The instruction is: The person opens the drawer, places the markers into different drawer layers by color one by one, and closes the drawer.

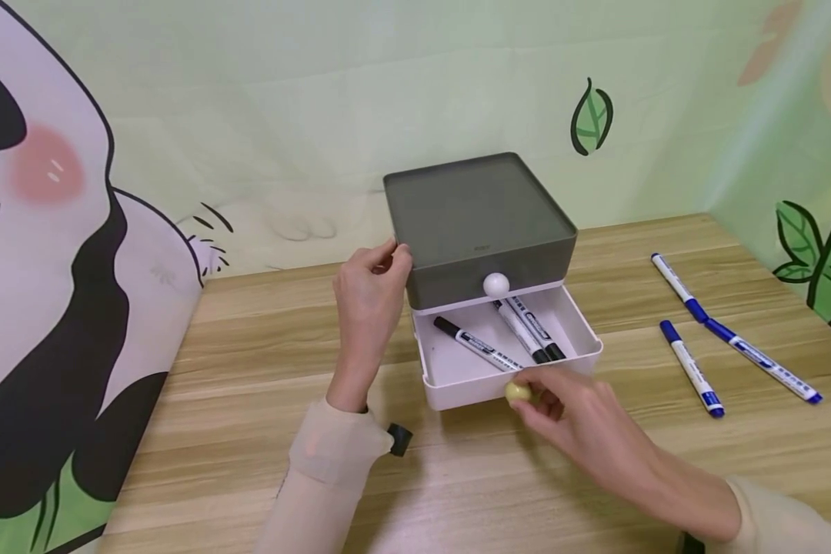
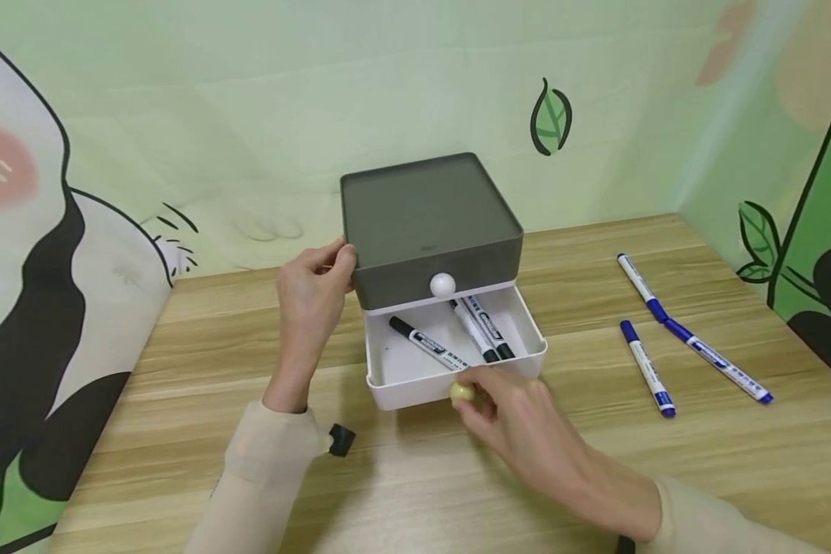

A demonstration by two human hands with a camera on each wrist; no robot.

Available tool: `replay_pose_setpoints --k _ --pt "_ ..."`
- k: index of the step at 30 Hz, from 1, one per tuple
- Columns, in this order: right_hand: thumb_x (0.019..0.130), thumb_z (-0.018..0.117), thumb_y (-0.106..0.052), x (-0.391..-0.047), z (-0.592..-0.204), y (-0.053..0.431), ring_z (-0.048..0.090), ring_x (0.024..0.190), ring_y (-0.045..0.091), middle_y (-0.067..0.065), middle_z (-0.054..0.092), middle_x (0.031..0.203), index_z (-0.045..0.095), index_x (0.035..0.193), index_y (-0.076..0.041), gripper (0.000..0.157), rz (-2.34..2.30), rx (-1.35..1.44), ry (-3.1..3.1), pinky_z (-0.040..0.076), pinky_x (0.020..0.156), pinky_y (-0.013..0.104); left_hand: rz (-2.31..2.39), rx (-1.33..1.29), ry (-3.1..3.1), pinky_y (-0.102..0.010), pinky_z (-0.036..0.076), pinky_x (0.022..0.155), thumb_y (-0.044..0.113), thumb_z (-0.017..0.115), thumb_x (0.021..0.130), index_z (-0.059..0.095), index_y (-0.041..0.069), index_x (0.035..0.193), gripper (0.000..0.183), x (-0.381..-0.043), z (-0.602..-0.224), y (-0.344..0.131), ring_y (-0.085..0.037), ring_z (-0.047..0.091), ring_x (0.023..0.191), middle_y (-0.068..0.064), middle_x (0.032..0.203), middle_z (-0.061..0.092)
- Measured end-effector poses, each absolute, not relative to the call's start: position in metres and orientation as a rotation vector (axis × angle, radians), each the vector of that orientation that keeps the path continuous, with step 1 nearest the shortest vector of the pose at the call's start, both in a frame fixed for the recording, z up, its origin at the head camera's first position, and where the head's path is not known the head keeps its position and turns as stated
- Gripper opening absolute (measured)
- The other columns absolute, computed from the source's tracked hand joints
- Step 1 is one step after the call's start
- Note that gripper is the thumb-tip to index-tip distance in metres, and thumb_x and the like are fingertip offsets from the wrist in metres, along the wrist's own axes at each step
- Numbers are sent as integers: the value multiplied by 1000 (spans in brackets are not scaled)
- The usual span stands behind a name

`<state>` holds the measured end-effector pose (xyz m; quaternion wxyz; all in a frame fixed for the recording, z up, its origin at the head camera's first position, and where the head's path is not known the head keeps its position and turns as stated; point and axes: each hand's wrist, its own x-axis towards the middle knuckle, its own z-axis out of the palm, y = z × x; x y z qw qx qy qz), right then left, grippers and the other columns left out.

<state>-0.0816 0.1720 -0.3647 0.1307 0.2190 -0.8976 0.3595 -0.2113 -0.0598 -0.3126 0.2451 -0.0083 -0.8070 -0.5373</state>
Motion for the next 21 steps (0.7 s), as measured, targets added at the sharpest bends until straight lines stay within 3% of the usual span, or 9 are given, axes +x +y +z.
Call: replay_pose_setpoints --k 21 --pt "89 77 1 -109 -364 170 63 69 6 5 74 89 74 108 1 20 1096 661 -2581 56 61 20 -1499 66 -2253 -36 54 79 24 65 89 80 13 117 34 -210 -310 -58 -20 71 86 -7 93 74"
